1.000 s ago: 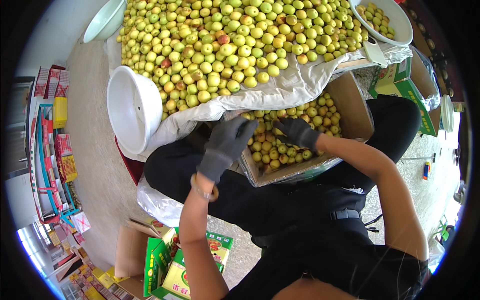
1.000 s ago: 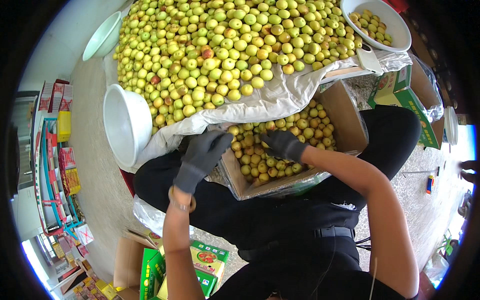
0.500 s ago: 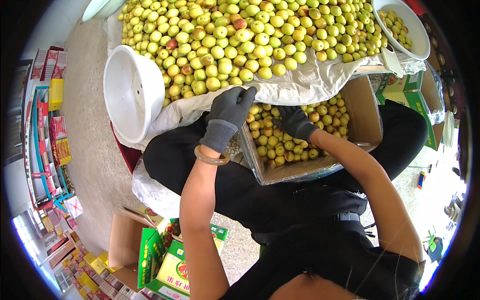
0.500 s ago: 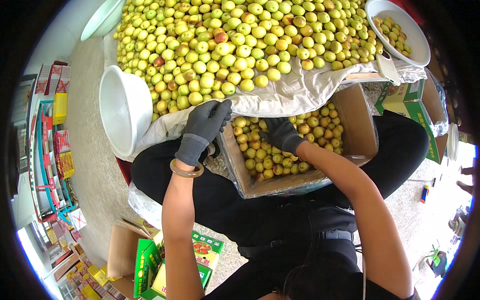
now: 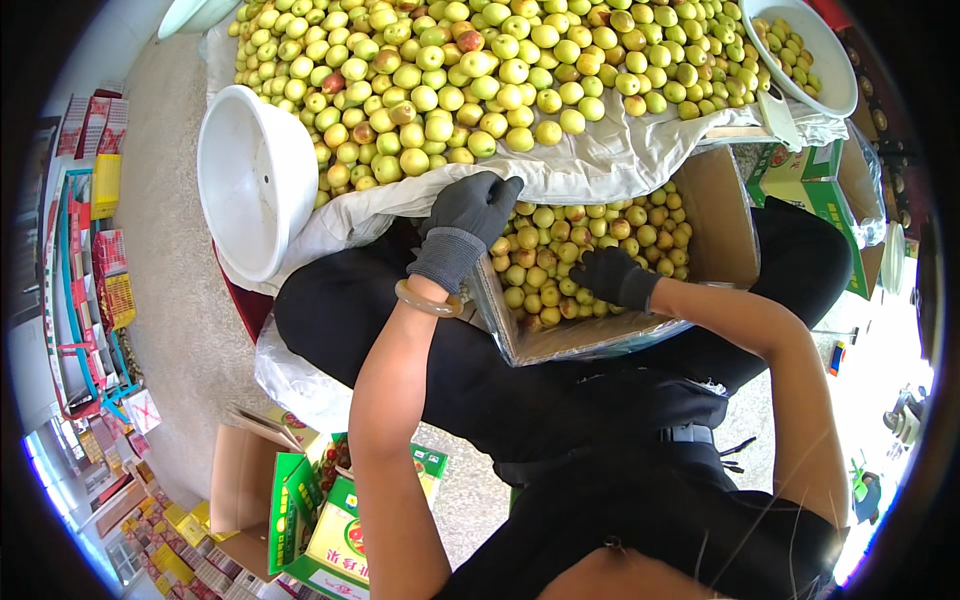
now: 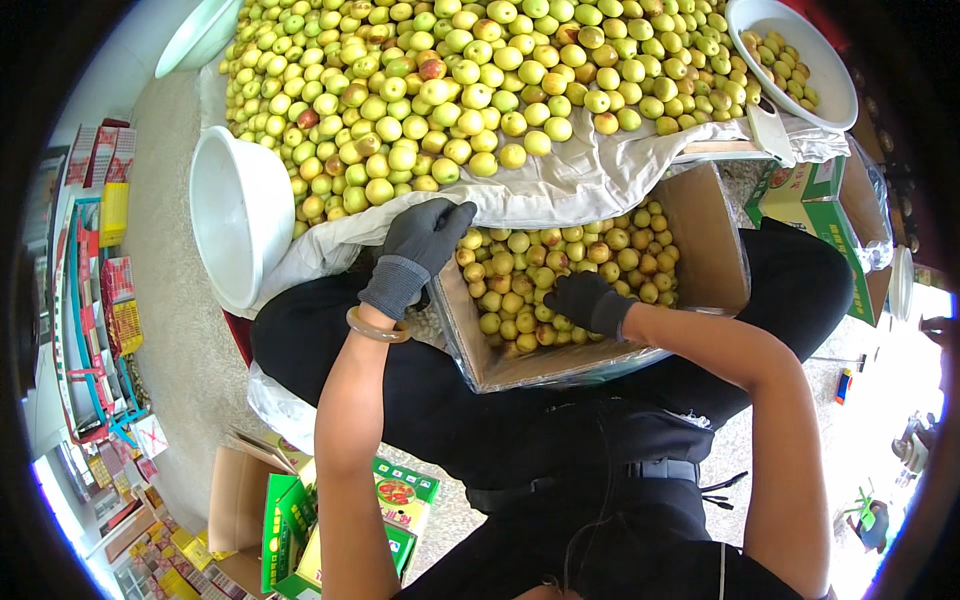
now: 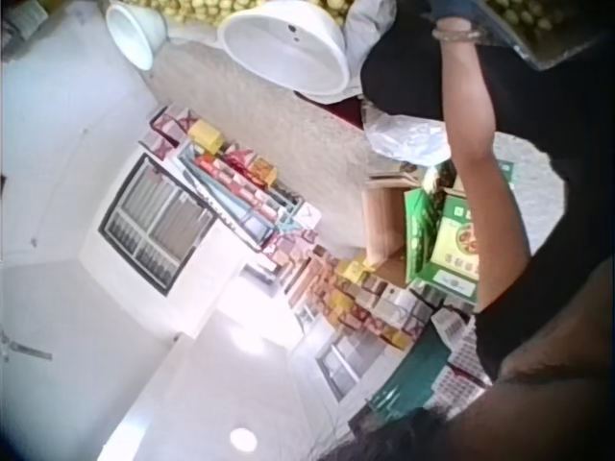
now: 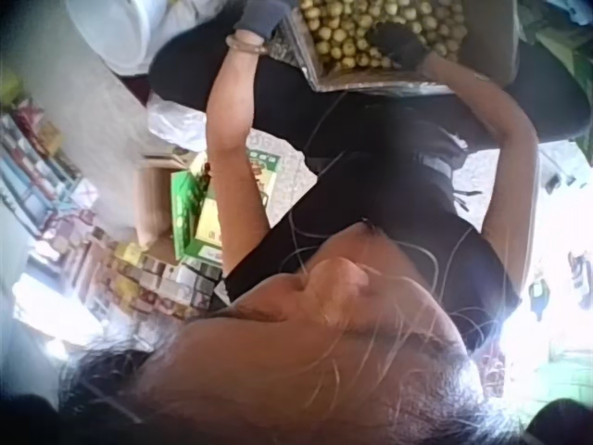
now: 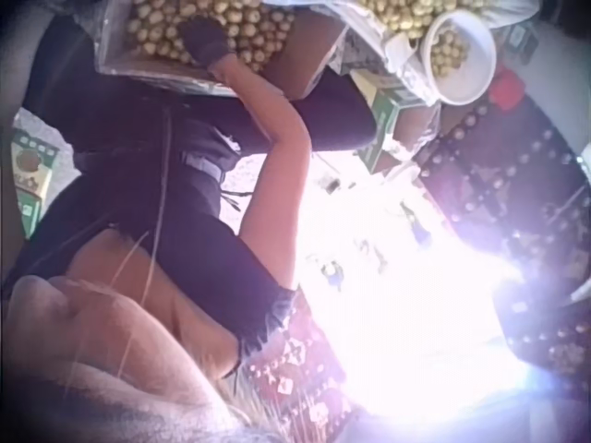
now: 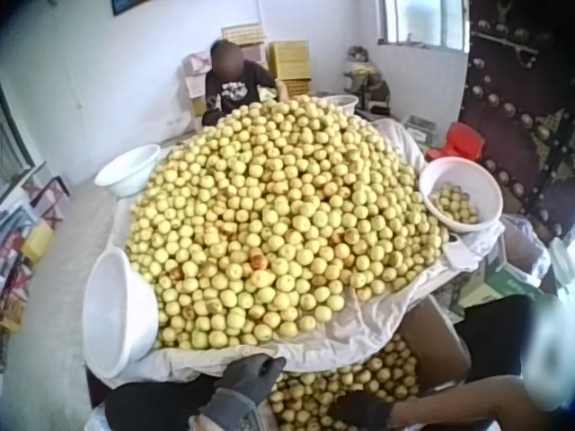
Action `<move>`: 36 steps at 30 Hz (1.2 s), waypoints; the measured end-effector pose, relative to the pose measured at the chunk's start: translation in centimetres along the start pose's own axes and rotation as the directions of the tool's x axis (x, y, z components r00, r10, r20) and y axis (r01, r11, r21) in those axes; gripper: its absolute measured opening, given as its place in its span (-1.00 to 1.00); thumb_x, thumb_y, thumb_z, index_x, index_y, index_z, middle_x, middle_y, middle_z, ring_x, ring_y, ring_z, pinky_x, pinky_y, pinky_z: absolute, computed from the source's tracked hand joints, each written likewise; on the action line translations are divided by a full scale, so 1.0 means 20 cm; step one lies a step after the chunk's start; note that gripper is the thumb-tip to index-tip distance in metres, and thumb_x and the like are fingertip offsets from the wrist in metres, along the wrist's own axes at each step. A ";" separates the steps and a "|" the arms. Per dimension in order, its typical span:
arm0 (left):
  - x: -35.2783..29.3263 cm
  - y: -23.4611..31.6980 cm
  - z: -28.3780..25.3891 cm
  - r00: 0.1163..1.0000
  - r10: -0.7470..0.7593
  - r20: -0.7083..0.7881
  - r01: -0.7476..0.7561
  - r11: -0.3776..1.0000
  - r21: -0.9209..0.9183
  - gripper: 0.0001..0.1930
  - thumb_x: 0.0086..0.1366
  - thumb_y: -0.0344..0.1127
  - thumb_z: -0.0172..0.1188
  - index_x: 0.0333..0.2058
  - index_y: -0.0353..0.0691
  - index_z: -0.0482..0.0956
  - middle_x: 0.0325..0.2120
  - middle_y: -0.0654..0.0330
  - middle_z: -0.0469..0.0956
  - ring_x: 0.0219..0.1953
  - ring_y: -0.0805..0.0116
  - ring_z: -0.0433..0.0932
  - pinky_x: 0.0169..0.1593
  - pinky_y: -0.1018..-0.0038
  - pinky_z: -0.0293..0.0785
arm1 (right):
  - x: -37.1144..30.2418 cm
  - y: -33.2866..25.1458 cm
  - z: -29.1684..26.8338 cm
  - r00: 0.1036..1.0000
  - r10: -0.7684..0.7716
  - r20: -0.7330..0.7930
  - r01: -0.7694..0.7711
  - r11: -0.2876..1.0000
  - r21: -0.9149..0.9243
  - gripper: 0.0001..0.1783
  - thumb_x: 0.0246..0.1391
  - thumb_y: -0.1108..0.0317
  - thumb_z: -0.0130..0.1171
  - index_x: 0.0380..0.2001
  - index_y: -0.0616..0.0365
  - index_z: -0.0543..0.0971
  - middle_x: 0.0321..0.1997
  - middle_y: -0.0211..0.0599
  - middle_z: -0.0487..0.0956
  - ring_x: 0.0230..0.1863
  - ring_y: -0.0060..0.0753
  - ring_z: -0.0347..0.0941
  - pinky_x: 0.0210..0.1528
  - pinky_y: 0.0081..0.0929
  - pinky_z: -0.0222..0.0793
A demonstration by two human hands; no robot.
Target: The person sorts green round fruit from a large pile on a table into a cardboard box and a white bowl. They wear gloves and handle the fruit by hand, occasionally transferring fruit between containers.
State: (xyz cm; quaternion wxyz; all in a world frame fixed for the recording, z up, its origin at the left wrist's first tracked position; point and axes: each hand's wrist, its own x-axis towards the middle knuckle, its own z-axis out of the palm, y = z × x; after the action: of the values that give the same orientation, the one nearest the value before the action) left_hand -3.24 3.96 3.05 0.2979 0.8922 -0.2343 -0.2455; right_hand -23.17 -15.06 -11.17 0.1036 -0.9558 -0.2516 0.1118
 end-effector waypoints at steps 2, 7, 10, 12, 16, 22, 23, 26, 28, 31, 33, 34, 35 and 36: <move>0.01 -0.01 -0.02 1.000 0.001 -0.015 -0.001 1.000 0.009 -0.53 0.19 0.06 0.03 -0.46 -0.32 0.54 -0.60 0.02 0.50 -0.51 0.15 0.48 -0.36 0.32 0.36 | 0.08 0.00 -0.10 0.999 -0.006 -0.039 0.008 0.999 0.049 -0.67 -0.03 0.19 0.07 -0.22 0.15 0.44 -0.39 -0.20 0.46 -0.41 -0.18 0.44 -0.48 -0.25 0.31; 0.03 0.00 0.00 0.998 0.040 -0.048 -0.039 0.999 0.018 -0.54 0.20 0.07 0.03 -0.46 -0.31 0.54 -0.57 0.00 0.52 -0.47 0.12 0.51 -0.34 0.31 0.38 | 0.46 -0.07 -0.16 0.886 0.048 -0.460 -0.100 0.991 -0.089 -0.56 -0.01 0.12 0.07 -0.13 0.19 0.41 -0.23 -0.08 0.47 -0.18 -0.10 0.40 -0.34 -0.20 0.32; 0.02 -0.10 0.02 0.972 0.205 0.116 -0.203 0.979 -0.025 -0.60 0.20 0.01 0.06 -0.46 -0.27 0.55 -0.58 0.07 0.54 -0.48 0.17 0.53 -0.40 0.33 0.43 | 0.55 -0.11 0.09 0.857 0.175 -0.484 -0.179 0.983 0.038 -0.49 -0.02 0.21 0.06 -0.02 0.30 0.39 0.11 0.00 0.33 0.18 0.00 0.19 0.15 -0.08 0.12; -0.01 0.09 -0.01 0.830 -0.211 0.516 0.332 0.931 -0.154 -0.60 0.19 0.04 0.11 -0.46 -0.24 0.57 -0.65 0.13 0.53 -0.51 0.30 0.54 -0.45 0.40 0.46 | 0.55 -0.13 0.23 0.846 0.239 -0.477 -0.133 0.960 0.246 -0.49 0.00 0.22 0.04 0.02 0.24 0.36 0.17 -0.01 0.28 0.25 0.03 0.10 0.27 -0.07 -0.02; 0.01 -0.09 0.14 0.890 -0.096 0.446 0.156 0.983 -0.099 -0.53 0.22 0.09 0.08 -0.49 -0.29 0.54 -0.59 0.20 0.54 -0.54 0.47 0.52 -0.48 0.56 0.46 | 0.55 -0.16 -0.12 0.911 0.369 -0.184 -0.231 0.827 0.512 -0.52 0.05 0.22 0.01 0.06 0.07 0.33 0.10 -0.14 0.34 0.20 -0.11 0.17 0.25 -0.19 0.03; 0.08 0.06 0.25 0.790 -0.227 0.569 0.594 0.057 -0.802 -0.51 0.17 0.05 0.16 -0.15 -0.29 0.44 -0.27 -0.01 0.51 -0.22 0.18 0.53 -0.13 0.38 0.56 | 0.06 0.12 -0.36 0.941 0.200 -0.271 -0.092 0.927 0.364 -0.54 -0.07 0.27 0.20 -0.05 0.08 0.43 -0.19 -0.13 0.48 -0.23 -0.09 0.45 -0.23 -0.25 0.41; 0.10 0.05 0.28 0.821 -0.184 0.540 0.526 -0.124 -0.842 -0.51 0.17 0.02 0.17 -0.13 -0.29 0.42 -0.25 -0.02 0.50 -0.20 0.15 0.53 -0.12 0.35 0.57 | -0.05 0.13 -0.35 0.993 0.085 -0.085 -0.046 0.921 0.388 -0.57 -0.04 0.22 0.17 -0.06 0.06 0.42 -0.21 -0.14 0.48 -0.27 -0.08 0.45 -0.26 -0.25 0.41; 0.17 0.01 0.31 0.896 -0.149 0.418 0.336 -0.389 -0.858 -0.57 0.21 -0.11 0.16 -0.16 -0.42 0.41 -0.24 -0.10 0.50 -0.21 0.10 0.55 -0.15 0.35 0.61 | -0.20 0.13 -0.23 0.925 -0.326 0.193 0.287 0.936 0.207 -0.68 0.04 0.15 0.05 -0.18 0.07 0.49 -0.24 -0.14 0.50 -0.29 -0.13 0.48 -0.27 -0.25 0.42; 0.20 0.00 0.23 0.913 -0.062 0.404 0.328 -0.478 -0.815 -0.58 0.24 -0.15 0.11 -0.18 -0.49 0.42 -0.25 -0.16 0.51 -0.21 0.08 0.56 -0.20 0.38 0.63 | -0.14 0.10 -0.17 0.865 -0.254 0.433 0.120 0.942 0.313 -0.70 0.04 0.15 0.02 -0.24 0.08 0.52 -0.24 -0.15 0.51 -0.29 -0.12 0.50 -0.26 -0.24 0.43; 0.23 0.00 0.17 0.900 -0.103 0.423 0.320 -0.502 -0.803 -0.57 0.25 -0.14 0.11 -0.16 -0.49 0.40 -0.25 -0.15 0.51 -0.24 0.08 0.56 -0.24 0.38 0.64 | -0.06 0.10 -0.16 0.798 -0.306 0.520 0.130 0.929 0.346 -0.72 0.00 0.16 0.04 -0.30 0.11 0.52 -0.28 -0.15 0.50 -0.32 -0.11 0.50 -0.29 -0.26 0.44; 0.24 0.01 0.18 0.913 -0.095 0.397 0.322 -0.428 -0.844 -0.57 0.24 -0.14 0.12 -0.16 -0.48 0.39 -0.26 -0.13 0.51 -0.25 0.08 0.56 -0.25 0.38 0.64 | -0.03 0.10 -0.17 0.735 -0.506 0.452 0.457 0.861 0.222 -0.73 -0.02 0.18 0.07 -0.32 0.12 0.50 -0.32 -0.15 0.49 -0.35 -0.10 0.49 -0.32 -0.28 0.43; 0.23 -0.01 0.19 0.920 -0.116 0.374 0.304 -0.388 -0.870 -0.57 0.24 -0.15 0.13 -0.16 -0.48 0.39 -0.27 -0.12 0.52 -0.26 0.08 0.57 -0.25 0.38 0.64 | 0.00 0.08 -0.19 0.854 -0.478 0.204 0.431 0.871 0.238 -0.75 -0.03 0.22 0.08 -0.34 0.16 0.47 -0.35 -0.16 0.44 -0.33 -0.13 0.46 -0.34 -0.30 0.42; 0.22 -0.04 0.19 0.918 -0.147 0.369 0.294 -0.374 -0.880 -0.57 0.23 -0.14 0.13 -0.16 -0.47 0.39 -0.27 -0.11 0.52 -0.27 0.08 0.57 -0.26 0.38 0.64 | 0.11 0.01 -0.19 0.911 -0.413 -0.002 0.396 0.872 0.286 -0.75 -0.05 0.24 0.08 -0.33 0.17 0.46 -0.33 -0.16 0.43 -0.31 -0.15 0.45 -0.34 -0.28 0.42; 0.21 -0.05 0.19 0.913 -0.171 0.371 0.290 -0.368 -0.883 -0.58 0.23 -0.14 0.14 -0.16 -0.46 0.40 -0.28 -0.10 0.52 -0.27 0.08 0.57 -0.26 0.38 0.64 | 0.21 -0.07 -0.20 0.931 -0.311 -0.191 0.360 0.867 0.343 -0.75 -0.06 0.27 0.09 -0.32 0.17 0.44 -0.32 -0.17 0.41 -0.29 -0.16 0.43 -0.34 -0.25 0.42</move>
State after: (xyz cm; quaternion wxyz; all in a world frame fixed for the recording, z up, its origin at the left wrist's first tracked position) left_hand -1.95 0.81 -1.52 0.8228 0.3007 0.2375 -0.4197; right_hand -19.17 -12.27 -7.60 0.3170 -0.8652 -0.3810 0.0755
